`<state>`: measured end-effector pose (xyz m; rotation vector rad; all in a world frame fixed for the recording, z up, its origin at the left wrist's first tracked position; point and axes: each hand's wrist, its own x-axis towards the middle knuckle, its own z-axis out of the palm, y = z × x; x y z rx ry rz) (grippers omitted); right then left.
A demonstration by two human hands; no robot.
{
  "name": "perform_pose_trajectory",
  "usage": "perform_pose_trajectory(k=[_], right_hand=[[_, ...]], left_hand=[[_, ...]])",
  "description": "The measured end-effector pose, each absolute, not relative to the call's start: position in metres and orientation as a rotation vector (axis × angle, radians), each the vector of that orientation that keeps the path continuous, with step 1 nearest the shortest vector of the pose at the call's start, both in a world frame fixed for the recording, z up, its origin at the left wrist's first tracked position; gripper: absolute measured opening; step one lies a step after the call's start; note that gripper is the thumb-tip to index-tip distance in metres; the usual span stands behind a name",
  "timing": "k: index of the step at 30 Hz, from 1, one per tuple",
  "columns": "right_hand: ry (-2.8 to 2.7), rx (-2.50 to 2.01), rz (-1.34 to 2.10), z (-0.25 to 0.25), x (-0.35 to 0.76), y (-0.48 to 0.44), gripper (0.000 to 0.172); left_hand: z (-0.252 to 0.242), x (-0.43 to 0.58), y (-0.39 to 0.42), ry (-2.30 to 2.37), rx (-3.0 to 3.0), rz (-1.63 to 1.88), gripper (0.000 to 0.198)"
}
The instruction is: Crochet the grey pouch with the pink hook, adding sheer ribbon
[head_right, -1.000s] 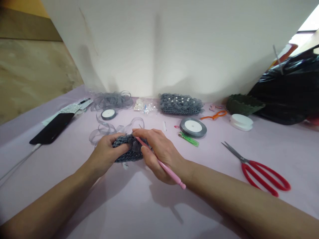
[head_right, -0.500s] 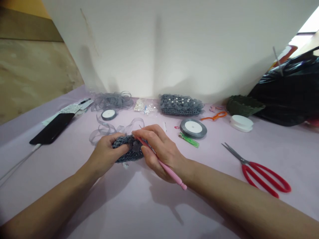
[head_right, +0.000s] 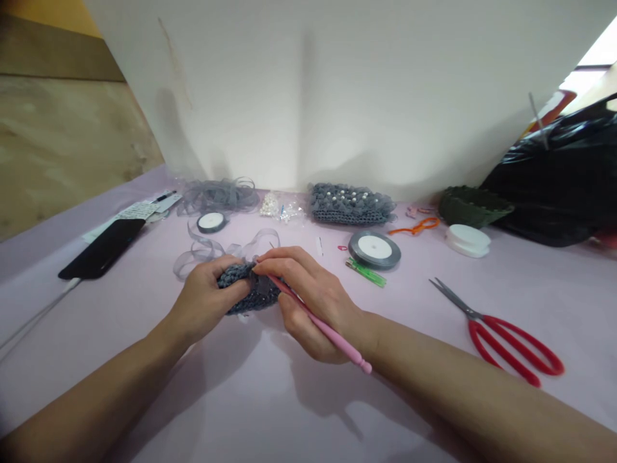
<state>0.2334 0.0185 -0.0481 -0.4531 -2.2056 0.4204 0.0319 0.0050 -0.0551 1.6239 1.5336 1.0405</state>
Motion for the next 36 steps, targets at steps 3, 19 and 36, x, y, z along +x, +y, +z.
perform_pose_trajectory(k=[3,19,36], right_hand=[[-2.211,-0.481,0.434,-0.048,0.233,0.018,0.045],[-2.207,-0.466,0.487,-0.048,0.233,0.02,0.039],[-2.206,-0.534,0.193,-0.058,0.232,0.027,0.036]], left_hand=[[-0.055,0.032,0.004,1.545,1.623,1.041,0.007],[-0.054,0.032,0.003,1.55,1.745,1.062,0.01],[-0.056,0.034,0.003,1.429,1.706,0.989,0.007]])
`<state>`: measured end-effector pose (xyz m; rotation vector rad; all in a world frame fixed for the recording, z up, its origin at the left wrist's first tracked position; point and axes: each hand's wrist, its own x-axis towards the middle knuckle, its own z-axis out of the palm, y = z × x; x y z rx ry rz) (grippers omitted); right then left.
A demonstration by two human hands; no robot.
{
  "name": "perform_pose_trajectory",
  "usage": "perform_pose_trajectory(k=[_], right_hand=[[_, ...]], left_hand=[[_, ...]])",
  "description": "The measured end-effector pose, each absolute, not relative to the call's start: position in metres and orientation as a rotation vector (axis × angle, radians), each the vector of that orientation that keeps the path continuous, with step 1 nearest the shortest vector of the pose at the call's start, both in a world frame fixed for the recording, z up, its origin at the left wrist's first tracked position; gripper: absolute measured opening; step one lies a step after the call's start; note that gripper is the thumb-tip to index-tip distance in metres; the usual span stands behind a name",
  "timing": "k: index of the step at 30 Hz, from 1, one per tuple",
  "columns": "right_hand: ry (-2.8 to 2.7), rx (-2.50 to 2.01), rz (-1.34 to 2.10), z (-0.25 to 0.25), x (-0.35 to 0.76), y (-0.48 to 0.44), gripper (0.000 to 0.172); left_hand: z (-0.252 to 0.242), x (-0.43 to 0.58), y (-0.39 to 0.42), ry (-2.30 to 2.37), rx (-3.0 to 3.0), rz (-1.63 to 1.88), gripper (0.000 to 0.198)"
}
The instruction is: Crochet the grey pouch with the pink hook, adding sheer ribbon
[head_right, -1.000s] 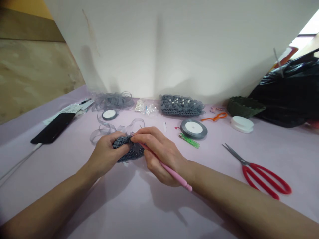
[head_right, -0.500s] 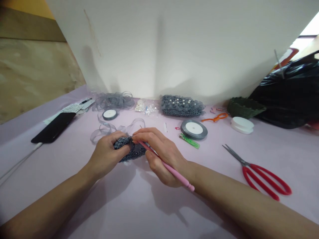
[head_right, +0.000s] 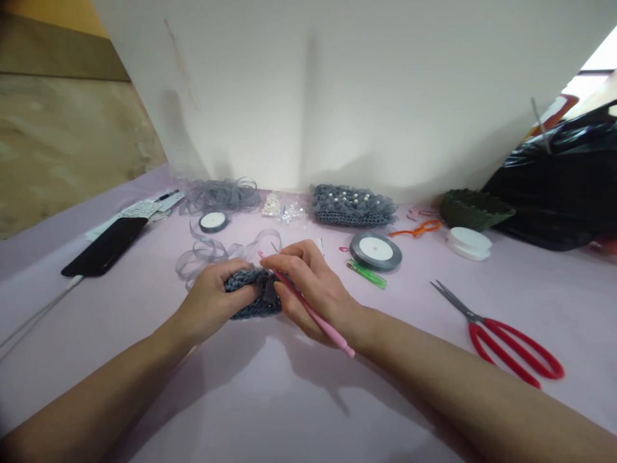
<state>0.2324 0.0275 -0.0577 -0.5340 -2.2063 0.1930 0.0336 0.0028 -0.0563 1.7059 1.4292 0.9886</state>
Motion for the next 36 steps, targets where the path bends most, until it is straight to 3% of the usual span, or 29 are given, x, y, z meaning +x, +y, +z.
perform_pose_trajectory(k=[3,8,12,18,22,29,36], right_hand=[[-2.229,-0.572,0.159,-0.061,0.234,0.034,0.033],[-2.2,-0.706,0.328,-0.063,0.233,0.033,0.004],[-2.222,-0.744,0.364,-0.062,0.23,0.03,0.015],[-2.169,-0.8,0.45,-0.063,0.226,0.025,0.012],[-2.137,-0.92,0.684,-0.064,0.224,0.02,0.018],[-1.931,-0.952,0.844,-0.068,0.222,0.017,0.021],[-1.747,-0.867,0.992,-0.076,0.223,0.022,0.022]], left_hand=[[-0.057,0.034,0.004,1.35,1.657,0.927,0.007],[-0.055,0.035,0.005,1.284,1.64,0.954,0.028],[-0.055,0.034,0.005,1.303,1.603,0.962,0.048],[-0.056,0.033,0.005,1.382,1.543,0.921,0.07],[-0.057,0.033,0.006,1.342,1.502,0.911,0.069],[-0.056,0.036,0.004,1.089,1.207,0.881,0.043],[-0.053,0.036,0.002,0.99,1.131,0.868,0.046]])
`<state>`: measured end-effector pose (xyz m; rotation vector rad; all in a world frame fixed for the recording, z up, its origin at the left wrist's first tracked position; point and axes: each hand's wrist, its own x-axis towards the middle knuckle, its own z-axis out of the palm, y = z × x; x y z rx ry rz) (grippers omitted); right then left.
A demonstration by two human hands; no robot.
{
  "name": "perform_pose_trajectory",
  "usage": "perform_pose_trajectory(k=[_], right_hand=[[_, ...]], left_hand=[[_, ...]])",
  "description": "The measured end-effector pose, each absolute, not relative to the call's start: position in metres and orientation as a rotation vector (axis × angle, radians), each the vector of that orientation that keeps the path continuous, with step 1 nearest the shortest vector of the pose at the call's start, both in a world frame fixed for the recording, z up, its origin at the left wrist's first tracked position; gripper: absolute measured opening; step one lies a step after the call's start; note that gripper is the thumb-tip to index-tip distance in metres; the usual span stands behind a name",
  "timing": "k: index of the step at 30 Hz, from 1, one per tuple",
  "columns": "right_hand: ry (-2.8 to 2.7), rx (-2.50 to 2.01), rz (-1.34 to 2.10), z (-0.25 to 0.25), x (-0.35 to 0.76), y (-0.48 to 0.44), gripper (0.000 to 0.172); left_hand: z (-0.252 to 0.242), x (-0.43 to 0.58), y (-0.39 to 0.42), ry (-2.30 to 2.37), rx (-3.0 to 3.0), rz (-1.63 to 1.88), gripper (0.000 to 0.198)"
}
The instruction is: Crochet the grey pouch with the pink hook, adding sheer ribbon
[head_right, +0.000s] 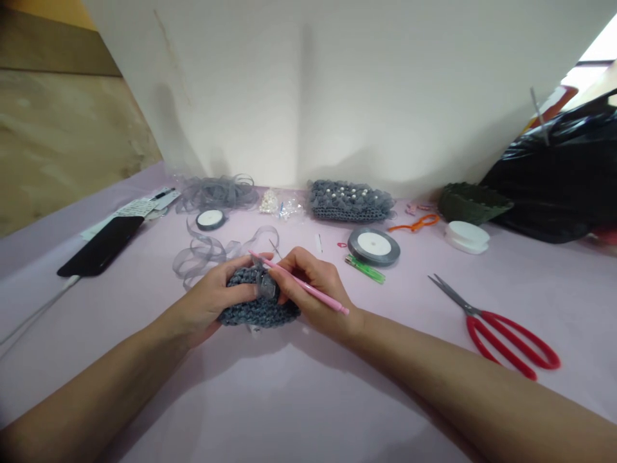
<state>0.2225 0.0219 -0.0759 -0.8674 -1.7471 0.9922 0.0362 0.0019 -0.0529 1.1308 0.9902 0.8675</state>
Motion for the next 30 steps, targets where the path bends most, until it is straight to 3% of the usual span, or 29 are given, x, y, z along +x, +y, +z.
perform_pose_trajectory(k=[11,20,30], right_hand=[[-1.554,-0.887,1.283,-0.071,0.219,0.029,0.025],[-1.392,-0.687,1.443,-0.073,0.217,0.031,0.01],[-1.472,-0.654,1.497,-0.068,0.222,0.033,0.006]], left_hand=[[-0.056,0.035,0.002,1.127,1.425,0.941,0.041],[-0.059,0.036,0.003,1.154,1.492,0.932,0.045],[-0.059,0.035,0.006,1.185,1.488,0.948,0.043]])
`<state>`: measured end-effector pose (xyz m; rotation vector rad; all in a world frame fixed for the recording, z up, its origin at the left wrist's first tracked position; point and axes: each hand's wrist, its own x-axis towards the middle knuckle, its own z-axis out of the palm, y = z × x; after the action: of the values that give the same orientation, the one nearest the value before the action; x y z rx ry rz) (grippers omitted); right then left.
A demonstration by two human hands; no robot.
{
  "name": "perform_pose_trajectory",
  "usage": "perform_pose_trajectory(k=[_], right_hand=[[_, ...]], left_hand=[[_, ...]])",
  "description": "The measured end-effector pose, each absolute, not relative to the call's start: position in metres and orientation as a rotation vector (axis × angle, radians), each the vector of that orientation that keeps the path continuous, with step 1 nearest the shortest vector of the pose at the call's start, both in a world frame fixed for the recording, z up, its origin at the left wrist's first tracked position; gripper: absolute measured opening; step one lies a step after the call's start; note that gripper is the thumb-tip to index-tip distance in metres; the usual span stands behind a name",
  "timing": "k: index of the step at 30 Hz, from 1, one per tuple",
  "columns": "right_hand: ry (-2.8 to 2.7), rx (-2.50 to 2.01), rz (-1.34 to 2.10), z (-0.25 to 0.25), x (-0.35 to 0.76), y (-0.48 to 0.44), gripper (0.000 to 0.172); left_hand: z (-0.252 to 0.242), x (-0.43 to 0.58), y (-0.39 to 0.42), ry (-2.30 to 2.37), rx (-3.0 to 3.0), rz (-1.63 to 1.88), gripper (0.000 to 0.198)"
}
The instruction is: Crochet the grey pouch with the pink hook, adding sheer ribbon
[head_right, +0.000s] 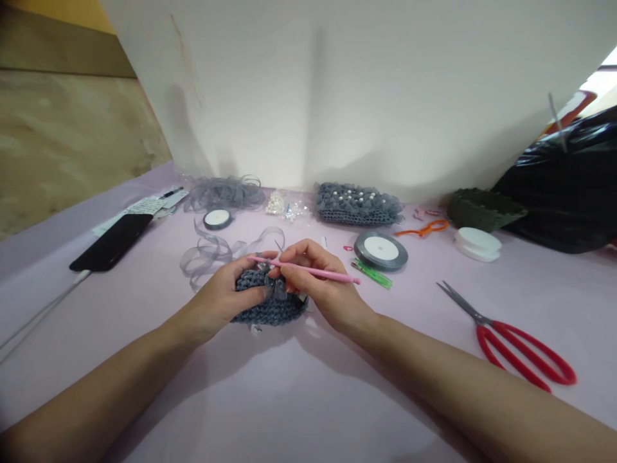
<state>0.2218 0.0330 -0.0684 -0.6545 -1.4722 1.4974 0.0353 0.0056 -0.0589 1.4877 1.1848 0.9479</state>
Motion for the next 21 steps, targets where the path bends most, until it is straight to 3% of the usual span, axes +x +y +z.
perform_pose_trajectory(k=[8,16,21], right_hand=[[-1.699,-0.892,1.048,-0.059,0.223,0.024,0.014],[-1.826,-1.026,1.256,-0.058,0.222,0.019,0.033],[-1.773,-0.958,1.276,-0.06,0.222,0.022,0.034]], left_hand=[[-0.061,0.035,0.005,1.187,1.48,0.931,0.047],[-0.06,0.034,0.004,1.227,1.519,0.911,0.043],[-0.06,0.034,0.005,1.328,1.473,0.863,0.062]])
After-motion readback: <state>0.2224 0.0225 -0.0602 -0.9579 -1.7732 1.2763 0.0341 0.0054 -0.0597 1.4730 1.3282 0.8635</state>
